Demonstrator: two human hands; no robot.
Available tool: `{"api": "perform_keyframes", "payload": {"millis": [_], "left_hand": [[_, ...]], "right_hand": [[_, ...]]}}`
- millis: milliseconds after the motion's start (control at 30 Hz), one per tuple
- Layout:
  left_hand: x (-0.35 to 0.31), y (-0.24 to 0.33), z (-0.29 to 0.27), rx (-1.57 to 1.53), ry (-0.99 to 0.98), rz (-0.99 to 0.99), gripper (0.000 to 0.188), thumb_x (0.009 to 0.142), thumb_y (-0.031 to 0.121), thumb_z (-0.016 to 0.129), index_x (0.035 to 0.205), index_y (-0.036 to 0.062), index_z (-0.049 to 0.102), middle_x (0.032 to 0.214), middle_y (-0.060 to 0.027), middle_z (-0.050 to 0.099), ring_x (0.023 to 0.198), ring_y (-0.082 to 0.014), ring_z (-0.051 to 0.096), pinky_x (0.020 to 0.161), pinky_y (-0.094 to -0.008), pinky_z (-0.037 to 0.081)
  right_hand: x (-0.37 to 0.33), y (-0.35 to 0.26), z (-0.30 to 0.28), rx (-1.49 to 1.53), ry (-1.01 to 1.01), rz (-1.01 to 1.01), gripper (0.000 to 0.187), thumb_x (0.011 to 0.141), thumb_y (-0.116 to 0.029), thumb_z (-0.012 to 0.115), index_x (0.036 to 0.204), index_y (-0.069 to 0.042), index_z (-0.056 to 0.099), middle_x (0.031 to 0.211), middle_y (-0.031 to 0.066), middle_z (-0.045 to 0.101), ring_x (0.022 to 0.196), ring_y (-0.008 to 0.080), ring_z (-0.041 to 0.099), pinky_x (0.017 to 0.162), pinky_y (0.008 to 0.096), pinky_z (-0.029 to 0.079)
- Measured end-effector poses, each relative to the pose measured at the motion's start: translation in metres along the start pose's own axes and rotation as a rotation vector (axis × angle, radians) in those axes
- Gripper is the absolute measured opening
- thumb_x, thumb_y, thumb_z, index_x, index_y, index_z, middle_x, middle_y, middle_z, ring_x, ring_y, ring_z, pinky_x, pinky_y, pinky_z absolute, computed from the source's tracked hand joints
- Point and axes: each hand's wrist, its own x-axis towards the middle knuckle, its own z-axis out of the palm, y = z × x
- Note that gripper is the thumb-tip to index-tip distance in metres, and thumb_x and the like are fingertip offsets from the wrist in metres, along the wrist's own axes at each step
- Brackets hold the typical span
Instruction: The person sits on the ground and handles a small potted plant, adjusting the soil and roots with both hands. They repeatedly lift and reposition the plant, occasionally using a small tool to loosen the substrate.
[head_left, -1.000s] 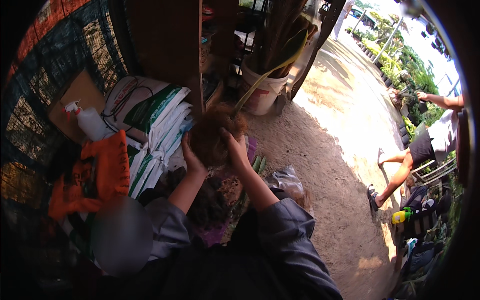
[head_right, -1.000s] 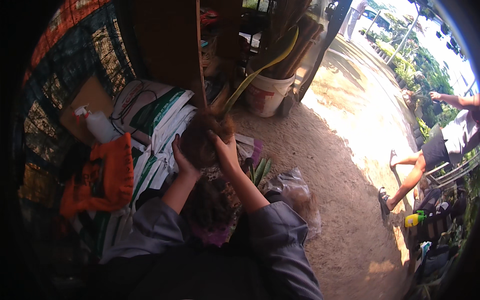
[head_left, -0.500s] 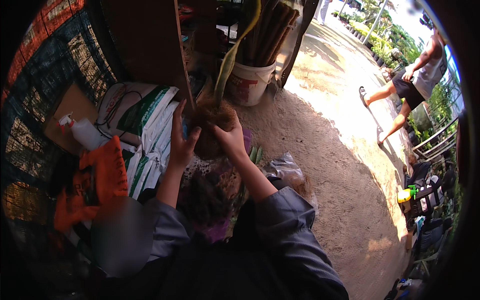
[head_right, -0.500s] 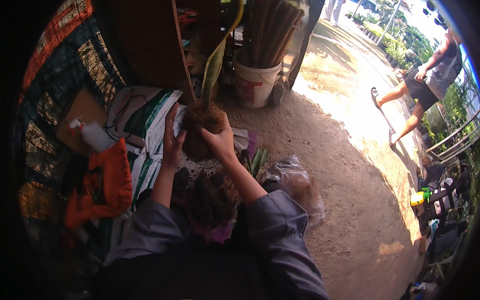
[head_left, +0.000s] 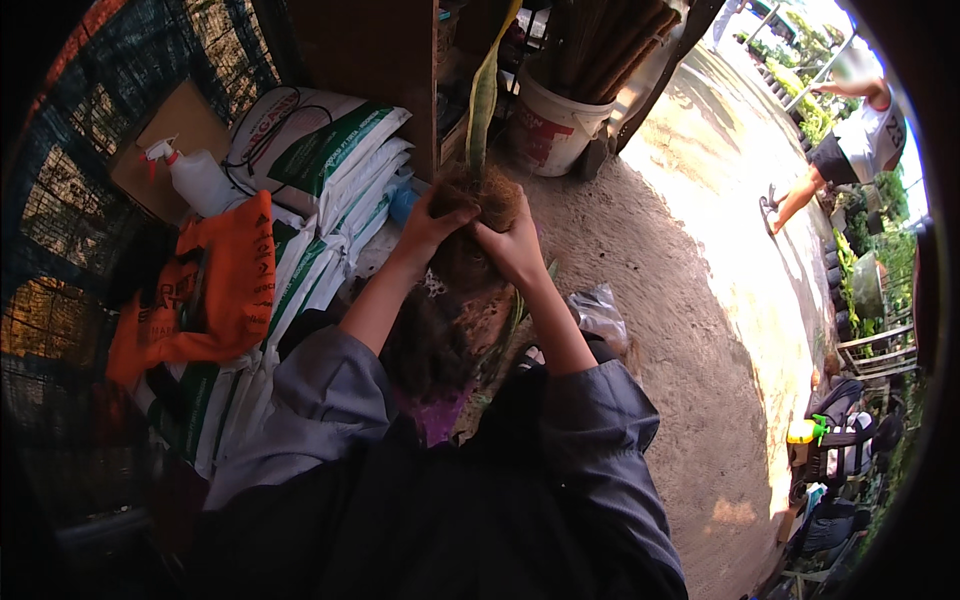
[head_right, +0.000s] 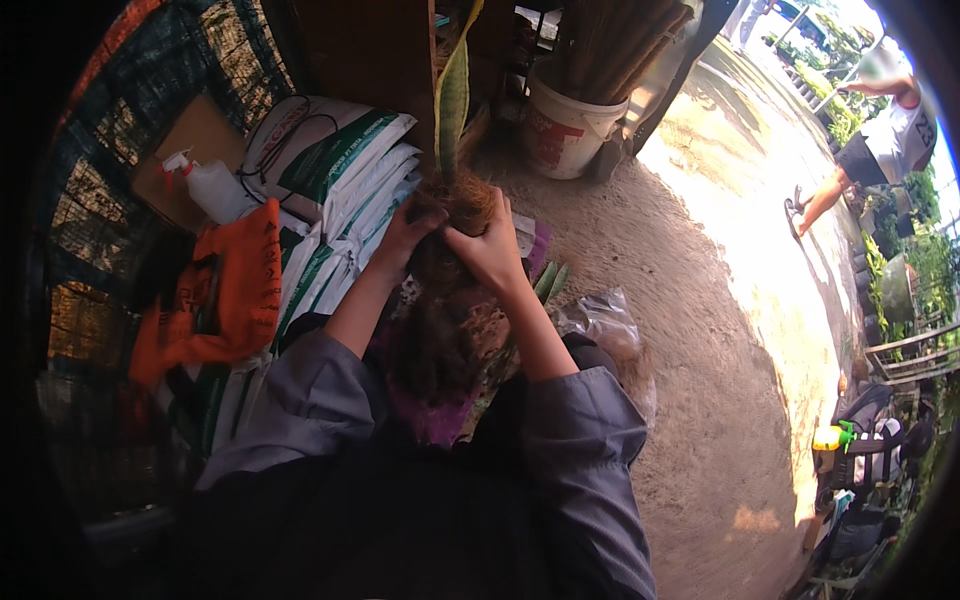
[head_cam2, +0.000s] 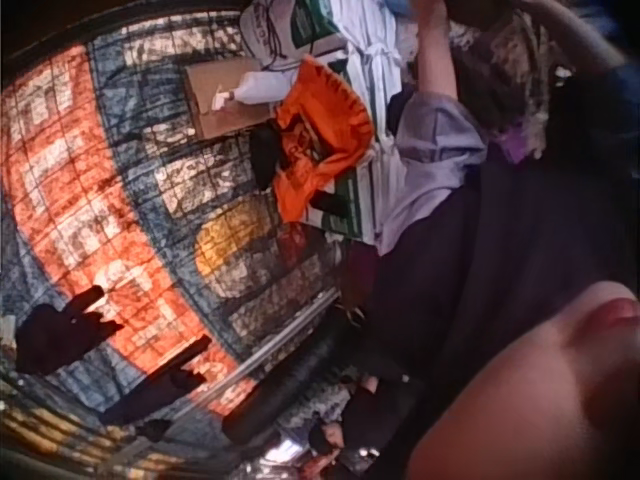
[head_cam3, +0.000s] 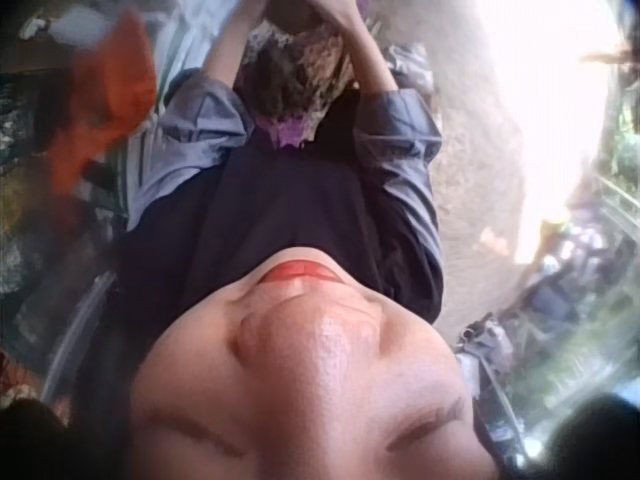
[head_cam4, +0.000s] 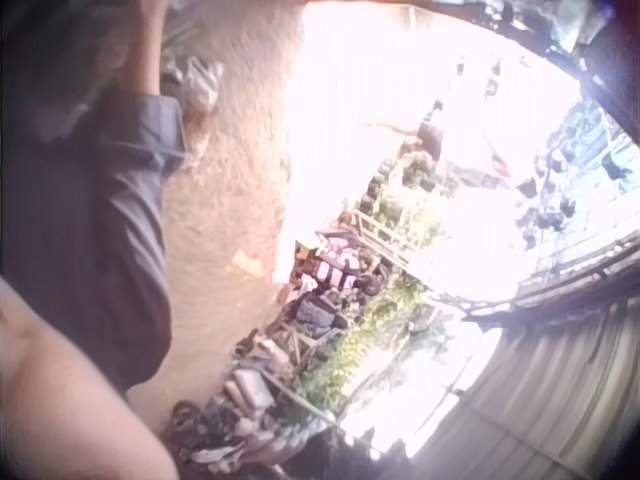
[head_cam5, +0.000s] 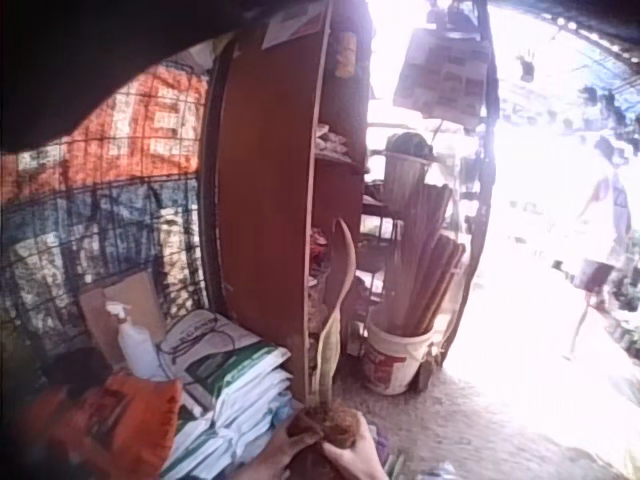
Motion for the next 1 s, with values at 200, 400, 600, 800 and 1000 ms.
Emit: {"api": "perform_keyframes", "payload": {"millis": [200,400,600,800,1000], "left_hand": [[0.000,-0.008,-0.003,-0.017,0.046,-0.083,0.049,0.073,0.020,0.074,0.114,0.0020,0.053,0.105,-0.0064,0.059,0.097,-0.0149,0.056,0.087,-0.0284,0.043],[0.005,-0.004,-0.005,0.060,-0.009,-0.103,0.046,0.078,0.019,0.068,0.118,0.0040,0.050,0.110,-0.0064,0.057,0.101,-0.0150,0.054,0.089,-0.0294,0.042],[0.003,0.007,-0.020,-0.218,-0.113,-0.100,0.048,0.085,0.028,0.059,0.125,0.0072,0.044,0.120,-0.0060,0.050,0.113,-0.0162,0.047,0.096,-0.0326,0.037],[-0.003,-0.002,0.004,-0.015,0.148,0.051,0.049,0.082,0.012,0.065,0.124,0.0067,0.041,0.117,-0.0062,0.050,0.110,-0.0166,0.049,0.093,-0.0303,0.040],[0.003,-0.005,-0.017,0.049,0.058,0.096,0.048,0.075,0.010,0.072,0.117,-0.0001,0.050,0.110,-0.0079,0.058,0.101,-0.0164,0.055,0.089,-0.0286,0.044]], "right_hand": [[-0.008,0.005,0.007,0.025,-0.024,0.061,0.061,0.066,-0.018,0.068,0.120,-0.002,0.045,0.109,0.0151,0.057,0.103,0.0273,0.055,0.089,0.0336,0.043],[-0.008,0.005,0.002,-0.174,-0.058,0.042,0.071,0.061,-0.021,0.070,0.125,-0.006,0.043,0.111,0.0171,0.059,0.103,0.0297,0.058,0.086,0.0349,0.045],[-0.007,-0.026,0.014,-0.646,-0.010,-0.083,0.078,0.055,-0.025,0.074,0.125,-0.009,0.043,0.112,0.0139,0.056,0.100,0.0344,0.056,0.079,0.0409,0.048],[-0.005,-0.021,0.024,-0.873,0.002,-0.196,0.080,0.055,-0.026,0.074,0.126,-0.010,0.042,0.111,0.0107,0.055,0.101,0.0316,0.056,0.074,0.0405,0.049],[-0.001,-0.031,0.021,-0.629,0.000,-0.063,0.085,0.055,-0.025,0.074,0.129,-0.010,0.035,0.108,0.0166,0.059,0.099,0.0353,0.058,0.078,0.0407,0.049]]}}
